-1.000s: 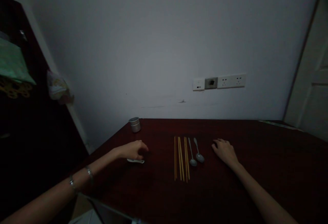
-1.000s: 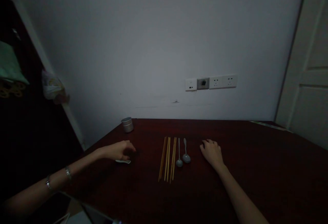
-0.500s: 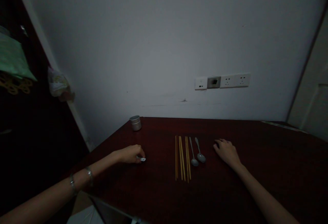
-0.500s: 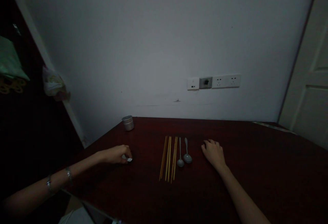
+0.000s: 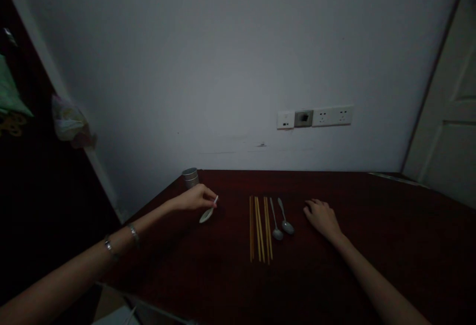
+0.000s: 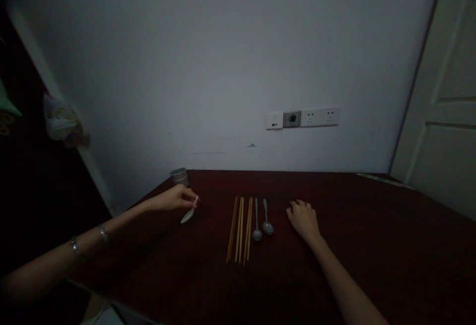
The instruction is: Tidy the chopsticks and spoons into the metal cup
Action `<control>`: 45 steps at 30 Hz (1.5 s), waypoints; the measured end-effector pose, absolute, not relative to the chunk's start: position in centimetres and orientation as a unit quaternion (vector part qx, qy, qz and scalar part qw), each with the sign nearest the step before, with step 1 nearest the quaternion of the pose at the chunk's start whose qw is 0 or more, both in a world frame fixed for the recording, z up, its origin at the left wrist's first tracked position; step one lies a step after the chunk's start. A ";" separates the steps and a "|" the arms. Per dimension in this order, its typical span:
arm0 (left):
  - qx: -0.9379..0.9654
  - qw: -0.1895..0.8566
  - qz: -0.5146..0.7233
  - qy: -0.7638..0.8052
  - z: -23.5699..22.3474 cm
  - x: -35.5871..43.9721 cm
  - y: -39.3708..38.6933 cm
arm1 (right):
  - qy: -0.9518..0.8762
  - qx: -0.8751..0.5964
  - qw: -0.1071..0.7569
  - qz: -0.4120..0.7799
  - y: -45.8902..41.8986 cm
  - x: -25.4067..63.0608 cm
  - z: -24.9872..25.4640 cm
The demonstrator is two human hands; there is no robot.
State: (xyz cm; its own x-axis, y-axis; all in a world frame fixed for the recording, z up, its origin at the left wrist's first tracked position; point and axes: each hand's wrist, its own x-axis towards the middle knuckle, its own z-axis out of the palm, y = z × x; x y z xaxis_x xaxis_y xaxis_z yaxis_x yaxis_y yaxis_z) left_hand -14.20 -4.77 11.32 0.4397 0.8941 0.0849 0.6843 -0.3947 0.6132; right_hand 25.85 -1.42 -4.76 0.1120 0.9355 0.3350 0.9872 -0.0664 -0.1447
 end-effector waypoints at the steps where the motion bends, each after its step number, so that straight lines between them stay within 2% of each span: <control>1: 0.810 0.269 0.214 0.475 11.7 -13.4 -4.2 | -0.660 -0.728 0.169 -0.076 -1.4 25.8 -4.7; 15: 0.699 0.389 0.485 0.353 12.5 0.4 2.0 | -0.651 -0.733 0.186 -0.069 -1.3 25.7 -4.8; 25: 0.691 0.402 0.507 0.323 11.2 4.5 2.6 | -0.650 -0.728 0.212 -0.058 -1.5 25.6 -4.5; 29: 0.702 0.388 0.501 0.324 10.5 5.1 2.4 | -0.638 -0.729 0.248 0.008 -0.9 25.9 -3.8; 33: 0.713 0.391 0.483 0.326 9.5 5.6 2.3 | -0.628 -0.665 0.380 0.137 0.1 26.0 -0.6; 37: 0.728 0.395 0.456 0.326 8.7 5.8 2.5 | -0.633 -0.557 0.489 0.225 0.2 25.1 5.2; 41: 0.734 0.397 0.444 0.325 8.5 6.0 2.8 | -0.667 -0.493 0.474 0.295 -0.8 23.7 10.1; 45: 0.734 0.412 0.428 0.329 8.2 6.1 2.9 | -0.728 -0.463 0.437 0.253 -1.3 22.9 11.5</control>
State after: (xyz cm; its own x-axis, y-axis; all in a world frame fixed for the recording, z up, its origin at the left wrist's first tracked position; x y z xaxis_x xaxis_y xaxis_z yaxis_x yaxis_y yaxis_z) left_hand 6.14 2.94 8.23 0.4169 0.8362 0.3563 0.1303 -0.4429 0.8871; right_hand 22.94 -1.33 11.55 -0.1887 0.8963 0.4012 0.4534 0.4419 -0.7740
